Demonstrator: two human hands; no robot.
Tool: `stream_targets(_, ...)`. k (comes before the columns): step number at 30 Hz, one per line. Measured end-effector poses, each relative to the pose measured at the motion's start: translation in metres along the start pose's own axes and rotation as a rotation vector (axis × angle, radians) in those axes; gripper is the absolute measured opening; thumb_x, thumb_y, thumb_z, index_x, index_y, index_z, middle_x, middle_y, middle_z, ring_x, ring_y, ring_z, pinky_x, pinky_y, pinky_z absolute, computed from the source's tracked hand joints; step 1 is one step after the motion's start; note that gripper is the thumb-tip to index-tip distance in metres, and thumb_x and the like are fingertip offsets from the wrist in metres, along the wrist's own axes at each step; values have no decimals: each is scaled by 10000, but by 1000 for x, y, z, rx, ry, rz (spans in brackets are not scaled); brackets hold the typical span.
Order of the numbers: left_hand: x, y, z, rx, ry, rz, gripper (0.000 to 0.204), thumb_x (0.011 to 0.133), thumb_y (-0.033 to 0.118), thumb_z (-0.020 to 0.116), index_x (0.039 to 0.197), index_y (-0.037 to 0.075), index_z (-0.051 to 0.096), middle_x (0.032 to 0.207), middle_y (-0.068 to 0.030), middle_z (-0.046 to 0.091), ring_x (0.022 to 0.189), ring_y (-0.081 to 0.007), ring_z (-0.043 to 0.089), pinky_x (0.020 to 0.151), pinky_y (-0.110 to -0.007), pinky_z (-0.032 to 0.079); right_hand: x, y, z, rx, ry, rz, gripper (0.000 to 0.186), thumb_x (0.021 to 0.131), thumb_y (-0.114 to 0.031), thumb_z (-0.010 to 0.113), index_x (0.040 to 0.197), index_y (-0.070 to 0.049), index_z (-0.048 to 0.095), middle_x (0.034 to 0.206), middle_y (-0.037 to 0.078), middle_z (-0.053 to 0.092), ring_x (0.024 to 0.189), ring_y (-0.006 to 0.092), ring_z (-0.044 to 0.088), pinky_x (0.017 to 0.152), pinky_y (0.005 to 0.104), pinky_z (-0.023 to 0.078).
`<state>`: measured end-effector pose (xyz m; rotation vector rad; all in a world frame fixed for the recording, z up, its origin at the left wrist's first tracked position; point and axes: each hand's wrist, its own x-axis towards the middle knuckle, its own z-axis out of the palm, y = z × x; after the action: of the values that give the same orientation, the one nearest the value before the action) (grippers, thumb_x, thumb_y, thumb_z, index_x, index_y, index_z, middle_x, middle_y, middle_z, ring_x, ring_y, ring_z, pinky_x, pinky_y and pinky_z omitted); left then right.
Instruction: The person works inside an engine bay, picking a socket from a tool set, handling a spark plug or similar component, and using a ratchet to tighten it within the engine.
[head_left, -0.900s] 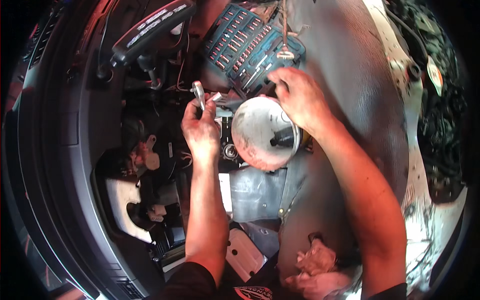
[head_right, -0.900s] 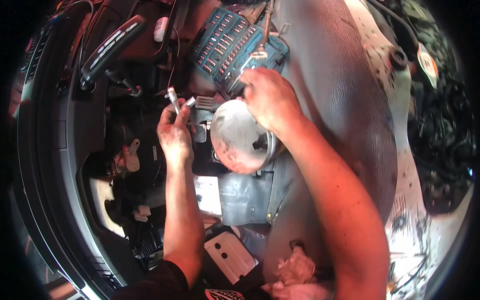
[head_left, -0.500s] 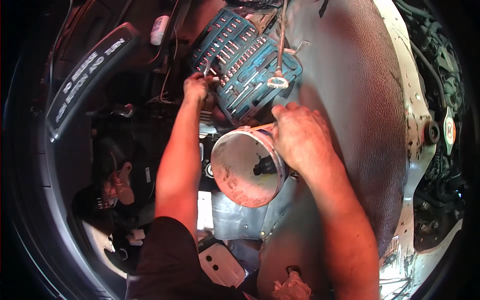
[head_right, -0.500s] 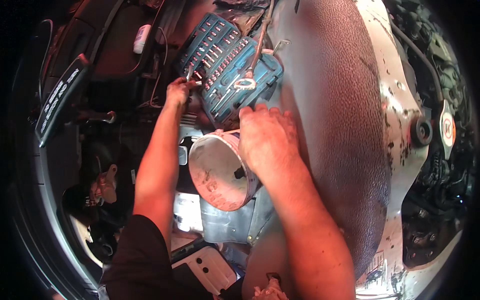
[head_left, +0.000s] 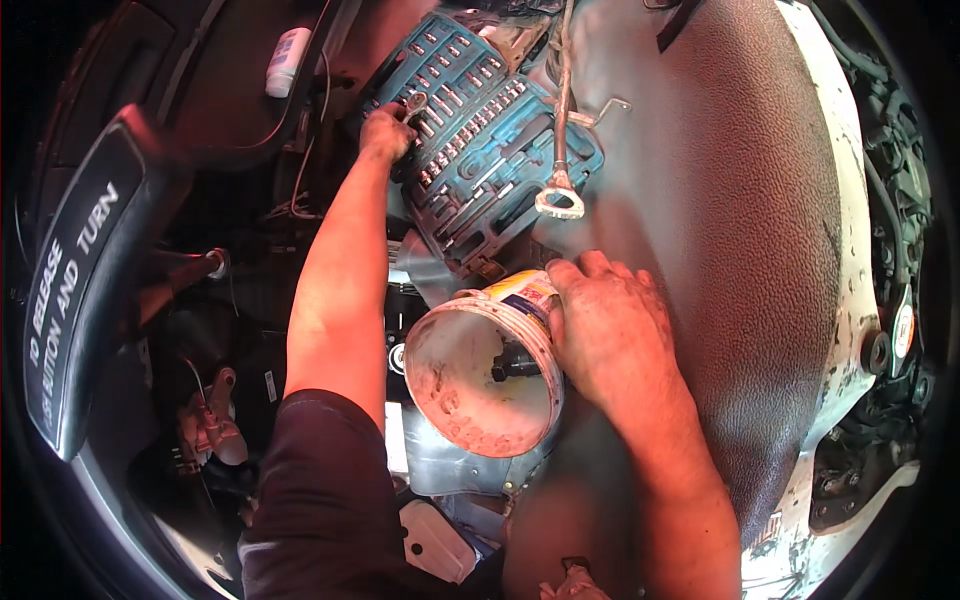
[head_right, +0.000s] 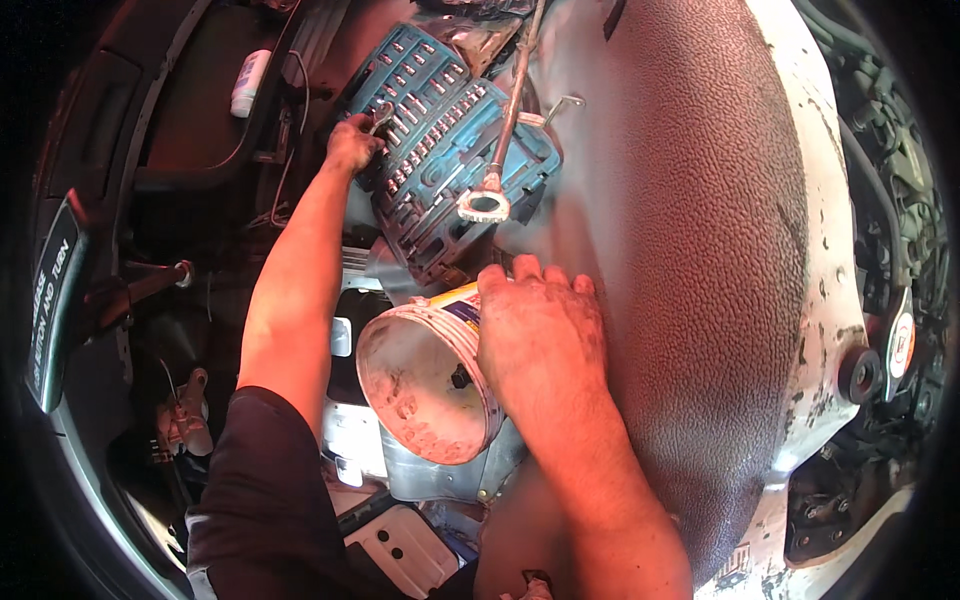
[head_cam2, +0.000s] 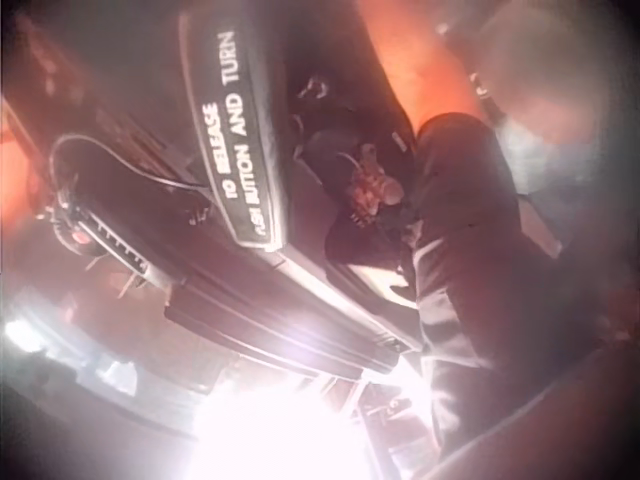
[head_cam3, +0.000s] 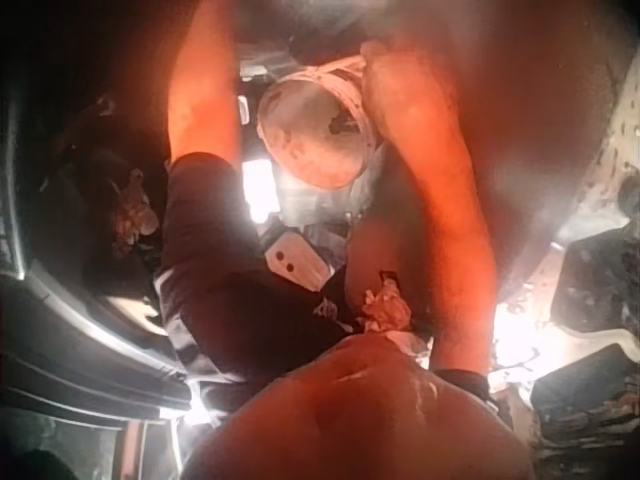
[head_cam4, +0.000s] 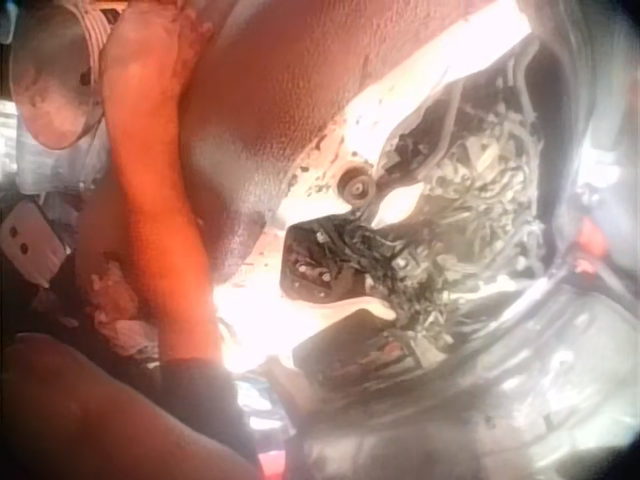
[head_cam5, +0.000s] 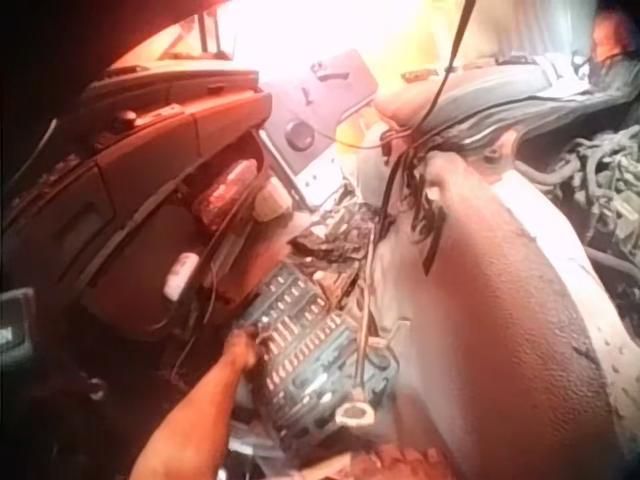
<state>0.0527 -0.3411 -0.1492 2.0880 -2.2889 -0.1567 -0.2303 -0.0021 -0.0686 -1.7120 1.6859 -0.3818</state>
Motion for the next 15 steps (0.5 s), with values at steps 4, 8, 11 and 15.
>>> stream_targets(4, -8, 3, -1, 28, 23, -42, 378, 756, 213, 815, 1099, 87, 716, 1090, -153, 734, 1048, -302, 692, 934, -385, 514, 0, 1, 3, 0, 42, 0, 287, 878, -169, 650, 1138, -50, 669, 1098, 169, 648, 1095, 338, 635, 986, 503, 465)
stream_targets(8, -23, 1, 4, -81, 26, -95, 391, 761, 252, 831, 1092, 84, 707, 1086, -135, 738, 1050, -296, 695, 932, -390, 521, -1, 2, 7, -32, 58, 1, 300, 871, -168, 670, 1149, -55, 667, 1093, 169, 650, 1085, 335, 636, 968, 495, 470)
stream_targets(11, -34, 1, 7, -193, 53, -69, 386, 760, 268, 837, 1068, 77, 705, 1058, -132, 744, 1026, -291, 702, 917, -391, 523, -1, 3, 7, -20, 57, -8, 300, 870, -164, 671, 1149, -55, 665, 1097, 168, 649, 1083, 335, 636, 973, 489, 468)
stream_targets(15, -45, 8, 7, -102, 159, 16, 328, 805, 229, 783, 1081, 84, 680, 1055, -150, 740, 1028, -346, 691, 897, -427, 524, -1, 3, 8, -26, 46, -11, 294, 866, -161, 676, 1141, -57, 666, 1081, 169, 647, 1072, 337, 636, 962, 483, 470)
